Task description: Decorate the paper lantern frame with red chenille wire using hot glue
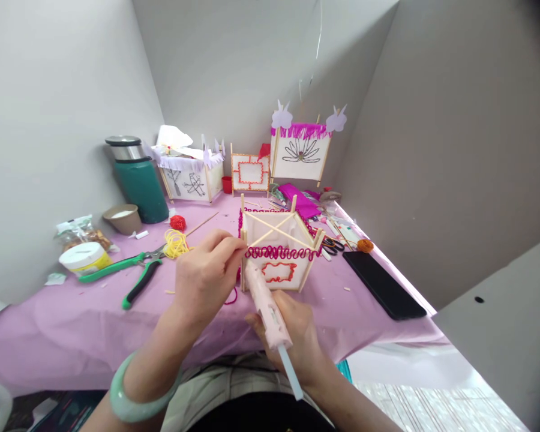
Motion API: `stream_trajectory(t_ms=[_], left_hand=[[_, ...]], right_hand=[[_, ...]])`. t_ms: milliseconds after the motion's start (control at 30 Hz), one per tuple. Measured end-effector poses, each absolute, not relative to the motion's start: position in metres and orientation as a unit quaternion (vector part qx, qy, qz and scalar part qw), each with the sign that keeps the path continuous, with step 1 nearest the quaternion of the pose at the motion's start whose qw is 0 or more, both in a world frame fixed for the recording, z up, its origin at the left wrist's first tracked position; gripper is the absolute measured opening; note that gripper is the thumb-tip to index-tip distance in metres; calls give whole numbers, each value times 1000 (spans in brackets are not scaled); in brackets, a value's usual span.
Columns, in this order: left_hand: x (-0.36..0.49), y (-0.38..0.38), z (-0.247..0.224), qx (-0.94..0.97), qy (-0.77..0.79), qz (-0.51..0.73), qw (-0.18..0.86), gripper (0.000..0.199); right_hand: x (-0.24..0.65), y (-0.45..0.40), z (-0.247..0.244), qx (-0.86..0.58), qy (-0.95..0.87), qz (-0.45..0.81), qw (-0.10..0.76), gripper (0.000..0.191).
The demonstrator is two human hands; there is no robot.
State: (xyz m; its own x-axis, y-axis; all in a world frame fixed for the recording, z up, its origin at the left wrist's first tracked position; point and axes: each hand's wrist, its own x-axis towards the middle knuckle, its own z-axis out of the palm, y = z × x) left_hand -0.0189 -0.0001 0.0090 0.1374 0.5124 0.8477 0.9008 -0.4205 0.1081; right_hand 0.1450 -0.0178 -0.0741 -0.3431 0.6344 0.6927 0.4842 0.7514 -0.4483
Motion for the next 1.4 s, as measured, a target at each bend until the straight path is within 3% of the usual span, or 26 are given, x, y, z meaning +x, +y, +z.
stream_trajectory(t_ms=[333, 1033, 1400], left_hand=[[-19, -1, 8, -722, -488, -439, 218, 13], [-18, -11, -11, -647, -562, -511, 73, 6], [-19, -18, -11, -654, -569, -498, 21, 8]], right_hand=[[136, -12, -74, -376, -800, 70, 462, 39], [139, -17, -68, -328, -805, 84, 487, 19], [135, -15, -65, -339, -809, 73, 474, 34]])
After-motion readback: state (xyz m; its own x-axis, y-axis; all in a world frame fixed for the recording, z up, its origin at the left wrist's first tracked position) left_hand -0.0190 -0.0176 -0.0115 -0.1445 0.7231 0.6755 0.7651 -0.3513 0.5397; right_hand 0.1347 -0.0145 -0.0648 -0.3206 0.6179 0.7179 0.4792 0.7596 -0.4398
